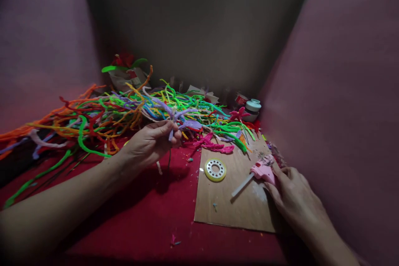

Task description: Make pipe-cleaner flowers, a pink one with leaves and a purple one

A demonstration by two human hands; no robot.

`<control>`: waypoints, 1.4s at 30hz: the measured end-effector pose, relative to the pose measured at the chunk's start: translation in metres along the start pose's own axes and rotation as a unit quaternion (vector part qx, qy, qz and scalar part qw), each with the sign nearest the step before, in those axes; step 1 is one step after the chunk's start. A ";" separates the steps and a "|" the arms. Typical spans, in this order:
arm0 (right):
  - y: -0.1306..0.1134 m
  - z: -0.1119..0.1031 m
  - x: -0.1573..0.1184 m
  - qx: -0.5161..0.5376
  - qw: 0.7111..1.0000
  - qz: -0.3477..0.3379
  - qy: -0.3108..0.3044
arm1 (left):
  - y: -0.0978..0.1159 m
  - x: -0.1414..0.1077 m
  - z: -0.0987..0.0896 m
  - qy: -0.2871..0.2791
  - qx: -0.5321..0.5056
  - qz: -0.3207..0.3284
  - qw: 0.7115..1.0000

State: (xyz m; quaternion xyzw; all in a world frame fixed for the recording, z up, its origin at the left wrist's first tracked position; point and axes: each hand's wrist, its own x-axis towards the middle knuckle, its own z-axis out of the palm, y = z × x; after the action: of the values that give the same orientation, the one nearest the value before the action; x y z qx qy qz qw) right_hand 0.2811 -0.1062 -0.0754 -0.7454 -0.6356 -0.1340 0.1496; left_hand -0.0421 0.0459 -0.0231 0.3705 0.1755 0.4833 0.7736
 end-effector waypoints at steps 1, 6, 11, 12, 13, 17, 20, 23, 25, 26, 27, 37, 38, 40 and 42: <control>-0.009 -0.007 0.002 0.010 1.000 0.015 0.022 | 0.000 -0.001 0.001 -0.002 -0.009 0.000 1.000; -0.104 -0.034 0.019 0.379 0.924 0.035 0.015 | -0.003 -0.010 0.008 -0.013 -0.041 -0.019 0.999; -0.191 -0.023 0.040 0.723 0.670 0.163 -0.044 | -0.008 -0.016 0.011 -0.049 -0.050 -0.045 0.997; -0.200 -0.020 0.044 0.764 0.623 0.166 -0.037 | -0.010 -0.017 0.010 -0.058 -0.056 -0.048 0.996; -0.206 -0.018 0.047 0.788 0.591 0.167 -0.042 | -0.011 -0.017 0.009 -0.065 -0.062 -0.052 0.995; -0.212 -0.018 0.055 0.829 0.531 0.162 -0.059 | -0.016 -0.019 0.008 -0.071 -0.065 -0.064 0.993; -0.211 -0.019 0.056 0.832 0.527 0.166 -0.052 | -0.018 -0.020 0.010 -0.068 -0.049 -0.072 0.994; -0.211 -0.022 0.055 0.823 0.547 0.152 -0.001 | -0.019 -0.020 0.011 -0.059 -0.005 -0.065 0.996; -0.210 -0.028 0.054 0.797 0.586 0.133 0.056 | -0.017 -0.020 0.011 -0.055 0.045 -0.028 0.997; -0.210 -0.031 0.054 0.778 0.611 0.120 0.084 | -0.015 -0.020 0.011 -0.052 0.080 -0.004 0.995; -0.210 -0.035 0.053 0.757 0.635 0.107 0.109 | -0.013 -0.020 0.011 -0.050 0.120 0.019 0.991; -0.213 -0.039 0.056 0.709 0.694 0.083 0.095 | -0.005 -0.027 0.021 -0.039 0.295 0.077 0.952; -0.212 -0.038 0.056 0.711 0.692 0.083 0.090 | -0.005 -0.027 0.020 -0.035 0.296 0.078 0.952; -0.211 -0.036 0.056 0.715 0.690 0.083 0.081 | -0.004 -0.027 0.019 -0.034 0.297 0.077 0.951; -0.209 -0.035 0.057 0.719 0.686 0.083 0.072 | -0.003 -0.027 0.019 -0.039 0.297 0.077 0.951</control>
State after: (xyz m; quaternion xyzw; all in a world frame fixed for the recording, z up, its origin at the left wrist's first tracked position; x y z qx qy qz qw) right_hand 0.0828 -0.0379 -0.0099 -0.4472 -0.4601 0.3236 0.6954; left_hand -0.0410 0.0139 -0.0151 0.6144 0.2520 0.4530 0.5948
